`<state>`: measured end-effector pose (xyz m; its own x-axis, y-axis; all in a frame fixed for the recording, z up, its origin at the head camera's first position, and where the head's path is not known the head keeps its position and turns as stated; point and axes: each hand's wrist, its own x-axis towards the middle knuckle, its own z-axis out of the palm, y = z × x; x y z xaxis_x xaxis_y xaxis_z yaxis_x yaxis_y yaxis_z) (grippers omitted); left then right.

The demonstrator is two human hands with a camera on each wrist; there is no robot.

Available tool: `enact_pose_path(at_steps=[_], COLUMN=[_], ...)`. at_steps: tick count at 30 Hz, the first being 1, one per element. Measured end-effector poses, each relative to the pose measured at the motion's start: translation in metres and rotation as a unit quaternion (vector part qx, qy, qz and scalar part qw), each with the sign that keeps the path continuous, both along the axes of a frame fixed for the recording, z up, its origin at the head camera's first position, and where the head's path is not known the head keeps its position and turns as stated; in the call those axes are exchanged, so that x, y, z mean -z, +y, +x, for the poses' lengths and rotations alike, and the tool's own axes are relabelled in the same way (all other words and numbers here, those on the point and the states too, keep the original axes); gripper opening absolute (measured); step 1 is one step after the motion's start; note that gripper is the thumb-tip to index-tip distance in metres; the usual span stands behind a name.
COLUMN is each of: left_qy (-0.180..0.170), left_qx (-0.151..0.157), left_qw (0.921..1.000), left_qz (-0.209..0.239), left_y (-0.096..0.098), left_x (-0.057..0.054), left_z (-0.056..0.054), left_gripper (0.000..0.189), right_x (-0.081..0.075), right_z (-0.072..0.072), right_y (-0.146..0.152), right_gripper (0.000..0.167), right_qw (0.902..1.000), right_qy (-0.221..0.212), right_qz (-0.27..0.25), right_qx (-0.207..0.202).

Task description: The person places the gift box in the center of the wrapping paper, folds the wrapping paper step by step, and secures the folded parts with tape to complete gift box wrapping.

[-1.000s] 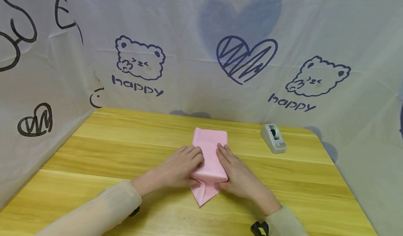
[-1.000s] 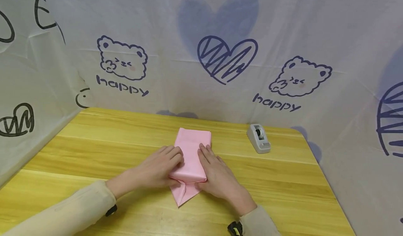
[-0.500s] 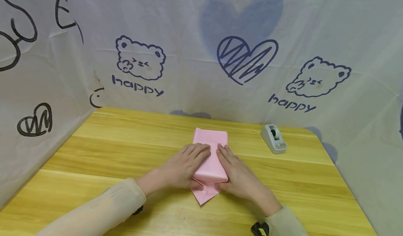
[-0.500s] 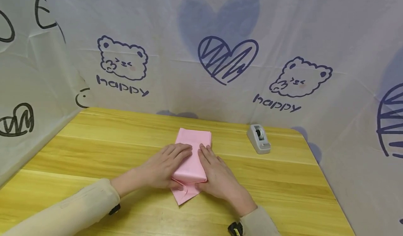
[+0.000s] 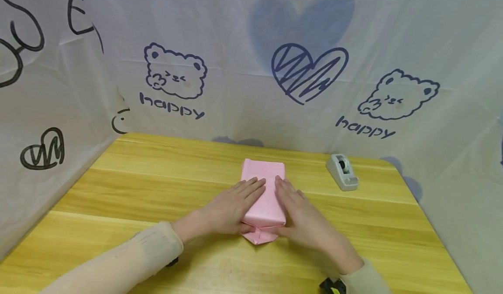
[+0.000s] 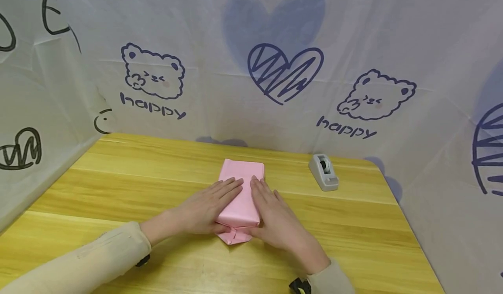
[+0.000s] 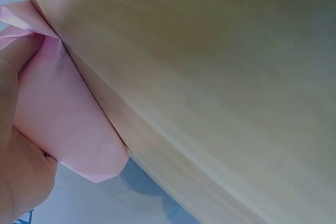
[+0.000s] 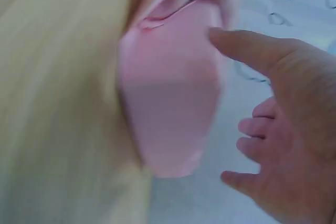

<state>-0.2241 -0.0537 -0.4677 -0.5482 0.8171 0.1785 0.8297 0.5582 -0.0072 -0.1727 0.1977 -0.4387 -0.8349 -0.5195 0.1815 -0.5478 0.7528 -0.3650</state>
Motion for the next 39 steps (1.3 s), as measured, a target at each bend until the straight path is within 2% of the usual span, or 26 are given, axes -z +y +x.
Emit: enact_pose_path(at_steps=[3,5,7,10,14,18,23,28,34,39], left_qy=[-0.001,0.0,0.002,0.002,0.002,0.003,0.002,0.001,-0.001,-0.009], left_qx=[0.0,0.001,0.002,0.002,-0.002,-0.004,-0.001,0.003,0.001,-0.004], left_qw=[1.0,1.0,1.0,1.0,1.0,0.9998,0.9998,0.9999,0.9998,0.9996], left_qz=[-0.001,-0.001,0.0,0.0,-0.009,-0.02,-0.018,-0.012,-0.017,-0.026], left_y=[0.0,0.0,-0.001,-0.001,-0.001,0.001,0.001,0.0,0.0,0.001], left_x=[-0.001,-0.001,-0.002,-0.002,-0.002,-0.001,0.0,-0.001,-0.002,-0.002], left_z=[0.0,0.0,0.0,0.0,0.0,0.0,0.0,0.0,-0.001,0.0], left_gripper=[0.108,0.108,0.108,0.108,0.108,0.108,0.108,0.105,0.105,0.107], right_x=[-0.011,-0.013,-0.011,-0.003,0.01,0.019,0.022,0.024,0.026,0.025], right_z=[0.013,0.022,0.031,0.042,0.05,0.051,0.052,0.053,0.056,0.058], right_y=[0.001,-0.001,-0.004,-0.01,-0.018,-0.024,-0.022,-0.021,-0.023,-0.028], right_gripper=[0.084,0.063,0.046,0.039,0.05,0.06,0.071,0.073,0.078,0.08], right_qw=[0.9967,0.9895,0.9826,0.9761,0.9627,0.9533,0.9557,0.9595,0.957,0.9517], right_qy=[0.068,0.113,0.131,0.105,0.071,0.083,0.048,0.017,0.039,0.049], right_qz=[-0.037,-0.058,-0.05,0.016,0.122,0.162,0.197,0.207,0.219,0.225], right_qx=[-0.026,-0.069,-0.122,-0.189,-0.231,-0.241,-0.214,-0.191,-0.186,-0.203])
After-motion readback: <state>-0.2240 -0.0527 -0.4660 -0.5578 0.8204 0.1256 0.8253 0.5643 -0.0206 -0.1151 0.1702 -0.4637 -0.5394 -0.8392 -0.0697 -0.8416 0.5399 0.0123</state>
